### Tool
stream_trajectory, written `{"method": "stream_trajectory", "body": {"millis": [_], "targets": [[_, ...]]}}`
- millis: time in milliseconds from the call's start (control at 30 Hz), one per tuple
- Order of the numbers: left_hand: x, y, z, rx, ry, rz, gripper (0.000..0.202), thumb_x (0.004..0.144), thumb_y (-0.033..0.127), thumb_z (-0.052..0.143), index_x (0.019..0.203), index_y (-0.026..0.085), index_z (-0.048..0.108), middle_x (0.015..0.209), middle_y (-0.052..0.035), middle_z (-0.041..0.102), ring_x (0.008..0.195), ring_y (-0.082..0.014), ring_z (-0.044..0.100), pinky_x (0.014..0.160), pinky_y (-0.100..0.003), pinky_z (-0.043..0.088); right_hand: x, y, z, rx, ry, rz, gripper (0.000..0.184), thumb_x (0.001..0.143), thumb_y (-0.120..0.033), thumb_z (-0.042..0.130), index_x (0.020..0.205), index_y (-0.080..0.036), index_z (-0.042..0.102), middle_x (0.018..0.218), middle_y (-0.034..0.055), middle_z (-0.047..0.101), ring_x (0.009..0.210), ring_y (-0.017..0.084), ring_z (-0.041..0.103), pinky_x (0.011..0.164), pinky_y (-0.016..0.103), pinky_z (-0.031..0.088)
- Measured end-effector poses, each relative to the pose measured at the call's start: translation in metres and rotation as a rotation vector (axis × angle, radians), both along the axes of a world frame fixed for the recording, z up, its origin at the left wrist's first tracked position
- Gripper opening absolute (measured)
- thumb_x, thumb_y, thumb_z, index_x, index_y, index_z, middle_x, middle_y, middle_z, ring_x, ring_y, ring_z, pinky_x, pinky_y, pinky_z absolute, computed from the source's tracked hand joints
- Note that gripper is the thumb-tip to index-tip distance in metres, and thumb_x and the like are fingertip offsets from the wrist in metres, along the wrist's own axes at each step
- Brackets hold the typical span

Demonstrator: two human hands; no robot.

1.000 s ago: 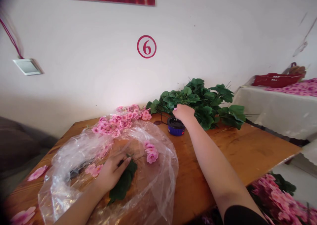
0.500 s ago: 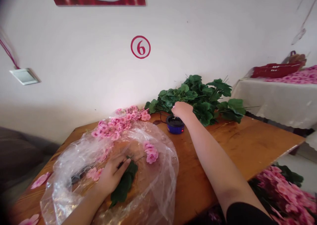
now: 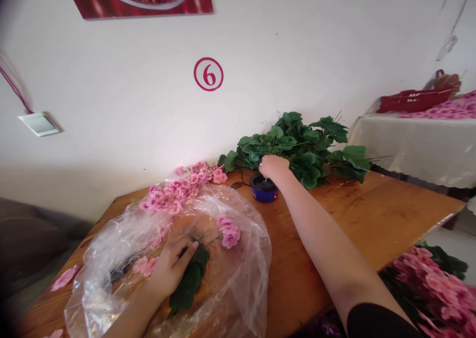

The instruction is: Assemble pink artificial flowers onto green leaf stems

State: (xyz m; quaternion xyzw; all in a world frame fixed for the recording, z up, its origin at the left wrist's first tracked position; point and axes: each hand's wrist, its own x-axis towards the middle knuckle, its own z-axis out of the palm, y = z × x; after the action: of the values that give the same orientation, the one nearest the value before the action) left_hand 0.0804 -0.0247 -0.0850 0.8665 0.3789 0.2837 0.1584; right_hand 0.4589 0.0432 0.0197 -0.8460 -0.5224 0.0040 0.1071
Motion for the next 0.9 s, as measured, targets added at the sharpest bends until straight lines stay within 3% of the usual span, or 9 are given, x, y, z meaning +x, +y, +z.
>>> {"method": "stream_trajectory", "body": {"millis": [533, 900], "targets": [[0.0, -0.002, 0.001, 0.004, -0.002, 0.002, 0.037, 0.099, 0.038, 0.043, 0.068, 0.02, 0.049, 0.071, -0.0029, 0.057, 0.072, -0.0182, 0.056, 0.067, -0.029, 0.041, -0.004, 0.002, 0.0, 0.025, 0.023, -0.089, 0.036, 0.083, -0.031, 0.057, 0.113, -0.017, 0.07, 0.116, 0.0202, 0.067, 0.109, 0.033, 0.063, 0.08, 0.04, 0.051], [0.0, -0.003, 0.002, 0.002, 0.003, 0.02, 0.037, 0.099, 0.039, 0.043, 0.069, 0.02, 0.051, 0.073, -0.0038, 0.058, 0.074, -0.019, 0.057, 0.068, -0.03, 0.042, -0.006, 0.01, -0.013, 0.083, 0.042, 0.025, 0.034, 0.091, -0.041, 0.046, 0.111, -0.023, 0.068, 0.117, 0.0134, 0.068, 0.105, 0.029, 0.064, 0.077, 0.036, 0.05]]}}
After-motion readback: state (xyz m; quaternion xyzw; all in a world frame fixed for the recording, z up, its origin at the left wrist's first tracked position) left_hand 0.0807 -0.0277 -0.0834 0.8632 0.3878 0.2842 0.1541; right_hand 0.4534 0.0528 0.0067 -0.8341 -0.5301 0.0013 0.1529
